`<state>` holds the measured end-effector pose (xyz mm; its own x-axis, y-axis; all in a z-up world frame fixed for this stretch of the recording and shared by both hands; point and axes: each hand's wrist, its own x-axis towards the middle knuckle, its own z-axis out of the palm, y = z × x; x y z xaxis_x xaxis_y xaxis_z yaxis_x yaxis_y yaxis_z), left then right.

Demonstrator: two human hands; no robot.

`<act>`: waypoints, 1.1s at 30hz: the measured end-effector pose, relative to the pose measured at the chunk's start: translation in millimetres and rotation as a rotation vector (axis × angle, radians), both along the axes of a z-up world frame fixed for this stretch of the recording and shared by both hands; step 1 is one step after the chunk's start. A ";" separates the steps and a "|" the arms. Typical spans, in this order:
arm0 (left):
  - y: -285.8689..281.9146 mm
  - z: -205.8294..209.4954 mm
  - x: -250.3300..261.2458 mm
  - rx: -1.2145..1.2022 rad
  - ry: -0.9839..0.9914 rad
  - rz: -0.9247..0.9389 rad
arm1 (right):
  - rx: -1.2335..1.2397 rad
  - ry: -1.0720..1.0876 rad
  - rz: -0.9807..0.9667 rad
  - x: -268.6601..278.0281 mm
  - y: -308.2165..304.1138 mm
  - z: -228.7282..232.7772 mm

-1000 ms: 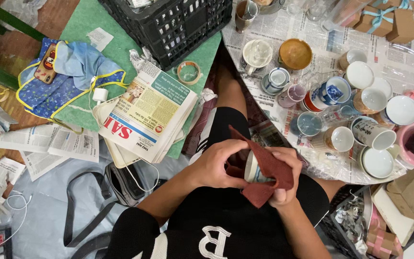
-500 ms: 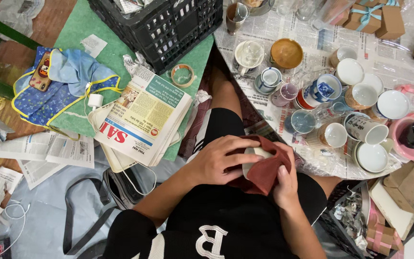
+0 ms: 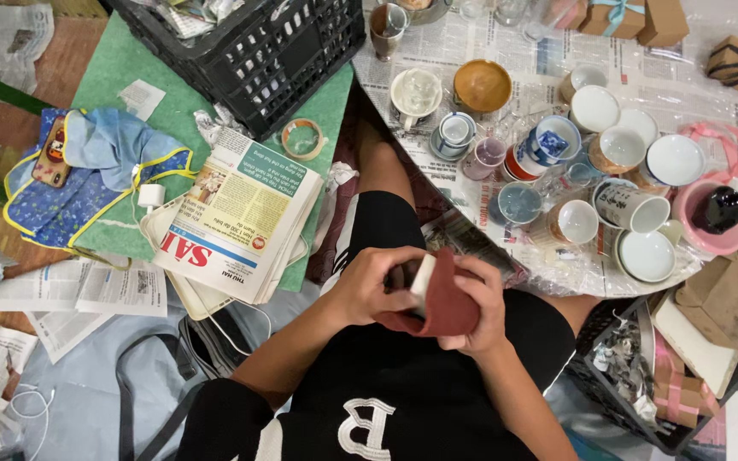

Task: The person sits cross-legged and wipes various ceramic cups and bowls with a reddish-brown cloth. They handle each item one at a time, wiping the exterior and interior surfaces, then placing them back on the table.

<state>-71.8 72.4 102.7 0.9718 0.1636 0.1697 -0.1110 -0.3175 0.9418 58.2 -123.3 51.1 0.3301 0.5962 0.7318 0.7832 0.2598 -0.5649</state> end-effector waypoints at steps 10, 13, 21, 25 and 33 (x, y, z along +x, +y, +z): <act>-3.1 15.4 5.9 -0.033 -0.098 -0.078 | -0.046 0.076 -0.009 -1.1 -1.6 11.4; -2.8 17.2 6.7 -0.023 -0.190 -0.126 | -0.070 0.111 -0.034 -2.4 -2.1 13.3; -10.9 21.9 4.2 0.055 -0.157 -0.036 | -0.052 0.215 -0.025 -3.8 -3.3 17.5; -15.1 19.2 5.2 0.158 -0.206 0.014 | -0.054 0.260 -0.036 -3.7 -3.9 17.3; -22.0 20.7 8.1 0.295 -0.302 0.059 | -0.075 0.483 -0.045 -3.9 -7.1 10.1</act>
